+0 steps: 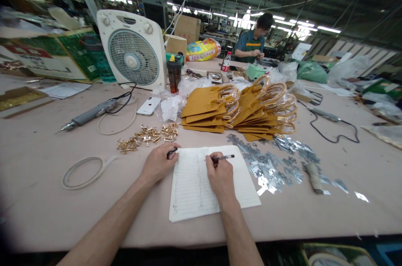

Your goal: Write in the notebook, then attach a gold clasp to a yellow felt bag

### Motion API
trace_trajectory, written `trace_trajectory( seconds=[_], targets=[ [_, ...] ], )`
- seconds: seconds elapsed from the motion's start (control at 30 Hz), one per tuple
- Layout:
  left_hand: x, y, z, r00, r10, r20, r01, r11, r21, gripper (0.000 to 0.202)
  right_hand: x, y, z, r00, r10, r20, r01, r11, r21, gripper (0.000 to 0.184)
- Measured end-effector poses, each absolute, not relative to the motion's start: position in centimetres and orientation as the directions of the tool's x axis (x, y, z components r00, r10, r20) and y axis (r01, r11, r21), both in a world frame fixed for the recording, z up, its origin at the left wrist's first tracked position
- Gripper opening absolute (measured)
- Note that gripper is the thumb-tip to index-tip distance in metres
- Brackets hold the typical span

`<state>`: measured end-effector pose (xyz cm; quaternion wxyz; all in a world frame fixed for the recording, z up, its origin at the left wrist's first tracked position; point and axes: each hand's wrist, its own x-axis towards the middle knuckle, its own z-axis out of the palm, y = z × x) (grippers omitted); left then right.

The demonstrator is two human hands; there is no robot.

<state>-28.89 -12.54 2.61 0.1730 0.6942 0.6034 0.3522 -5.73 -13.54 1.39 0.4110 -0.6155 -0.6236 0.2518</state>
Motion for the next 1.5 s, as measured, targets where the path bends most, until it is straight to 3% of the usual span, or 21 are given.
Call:
trace_trajectory(
  seconds=[0.2, 0.43, 1.2, 1.5],
  targets=[
    [-29.0, -12.4, 2.3, 0.016, 0.958, 0.285, 0.715, -0.211, 0.666, 0.027, -5.5, -13.8, 1.4, 0.061, 0.970, 0.237, 0.572, 0.160, -0.805, 0.028],
    [-29.0, -12.4, 2.2, 0.018, 0.956, 0.291, 0.713, -0.217, 0.667, 0.026, -5.5, -14.0, 1.6, 0.113, 0.974, 0.199, 0.486, 0.120, -0.865, 0.032],
    [-29.1, -12.5, 2.3, 0.016, 0.957, 0.291, 0.713, -0.215, 0.667, 0.027, -5.6, -13.6, 1.1, 0.103, 0.973, 0.206, 0.563, 0.114, -0.818, 0.032],
    [-29.0, -12.5, 2.5, 0.012, 0.958, 0.286, 0.711, -0.210, 0.671, 0.023, -5.5, -14.6, 2.1, 0.096, 0.978, 0.184, 0.453, 0.122, -0.883, 0.032]
  ],
)
